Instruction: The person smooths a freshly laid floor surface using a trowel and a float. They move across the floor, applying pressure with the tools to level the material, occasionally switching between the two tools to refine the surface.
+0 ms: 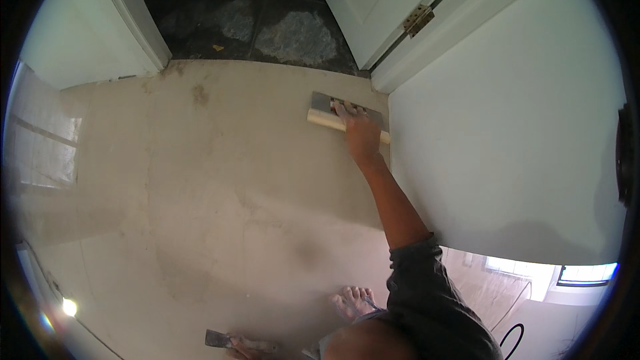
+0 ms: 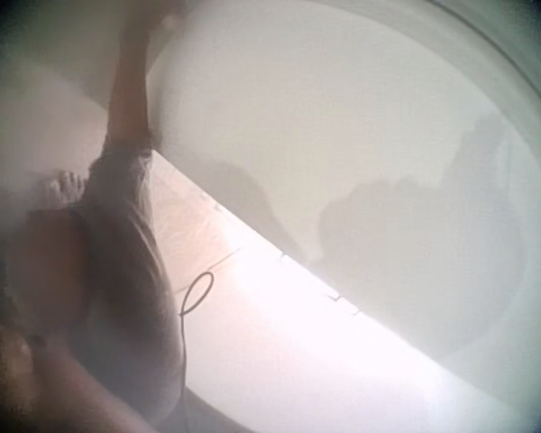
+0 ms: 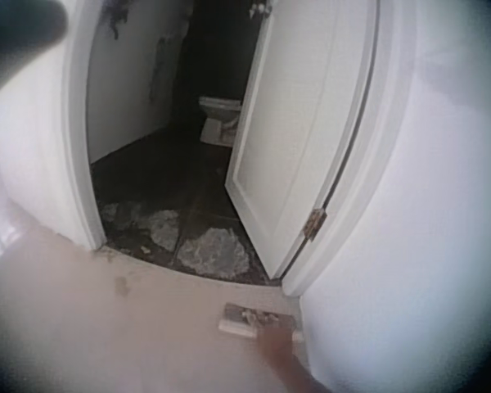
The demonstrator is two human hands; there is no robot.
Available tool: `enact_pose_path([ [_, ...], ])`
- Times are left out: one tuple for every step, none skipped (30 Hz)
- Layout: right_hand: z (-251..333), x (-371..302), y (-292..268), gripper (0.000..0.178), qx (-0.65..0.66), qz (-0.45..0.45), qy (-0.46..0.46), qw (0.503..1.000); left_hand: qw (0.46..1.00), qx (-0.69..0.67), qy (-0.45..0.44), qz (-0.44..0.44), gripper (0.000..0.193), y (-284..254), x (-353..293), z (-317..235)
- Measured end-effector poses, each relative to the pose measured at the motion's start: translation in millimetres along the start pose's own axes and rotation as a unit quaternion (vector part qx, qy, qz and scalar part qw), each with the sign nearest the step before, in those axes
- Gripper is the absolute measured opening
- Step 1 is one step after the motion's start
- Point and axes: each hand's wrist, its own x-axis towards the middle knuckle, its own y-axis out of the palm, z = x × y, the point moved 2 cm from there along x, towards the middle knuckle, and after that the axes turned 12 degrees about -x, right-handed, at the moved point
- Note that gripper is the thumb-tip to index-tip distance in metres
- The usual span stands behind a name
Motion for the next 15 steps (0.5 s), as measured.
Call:
enact_pose_path([
  [-2, 2, 0, 0.059, 0.027, -0.006, -0.003, 1.000, 1.000, 0.000, 0.003, -0.003, 0.050, -1, 0, 0],
  [-11, 3, -2, 0.060, 0.053, -0.011, -0.008, 0.998, 1.000, 0.002, 0.003, -0.005, 0.050, -1, 0, -1],
  [-22, -3, -3, 0.062, 0.073, -0.010, -0.010, 0.997, 1.000, 0.003, 0.000, -0.001, 0.050, -4, -1, -2],
  [-28, -4, -1, 0.062, 0.073, 0.000, -0.013, 0.997, 1.000, 0.003, -0.004, 0.002, 0.050, -1, -3, 1],
  [-36, 5, 4, 0.063, 0.073, 0.007, -0.017, 0.997, 1.000, 0.002, -0.005, 0.004, 0.049, 3, -3, 1],
  [-41, 10, 7, 0.063, 0.074, 0.013, -0.021, 0.997, 1.000, 0.001, -0.008, 0.004, 0.049, 3, -5, 1],
  [-43, 4, 7, 0.063, 0.082, 0.024, -0.021, 0.996, 1.000, 0.000, -0.011, 0.004, 0.049, 1, -5, 1],
  [-37, -3, 7, 0.063, 0.096, 0.031, -0.021, 0.995, 1.000, -0.001, -0.009, 0.002, 0.049, 0, -5, 0],
  [-33, -5, 8, 0.063, 0.109, 0.038, -0.023, 0.993, 1.000, -0.004, -0.007, -0.003, 0.049, -1, -5, 0],
  [-34, -1, 10, 0.062, 0.118, 0.024, -0.025, 0.992, 1.000, -0.005, -0.004, -0.004, 0.049, 0, -5, 0],
  [-36, -3, 5, 0.061, 0.124, 0.018, -0.025, 0.992, 1.000, -0.004, -0.006, -0.005, 0.049, -2, -5, 0],
  [-35, -5, 2, 0.060, 0.131, 0.012, -0.025, 0.991, 1.000, 0.000, -0.006, -0.003, 0.049, -5, -6, -1],
  [-35, 4, 6, 0.060, 0.105, 0.098, 0.008, 0.990, 1.000, -0.001, -0.006, -0.001, 0.049, -3, -6, 2],
  [-26, 21, -7, 0.060, 0.085, 0.197, 0.040, 0.976, 1.000, 0.007, -0.005, -0.005, 0.049, -7, -7, 0],
  [-26, 40, -20, 0.060, 0.054, 0.276, 0.073, 0.957, 1.000, 0.006, -0.004, -0.005, 0.049, -3, -6, 1],
])
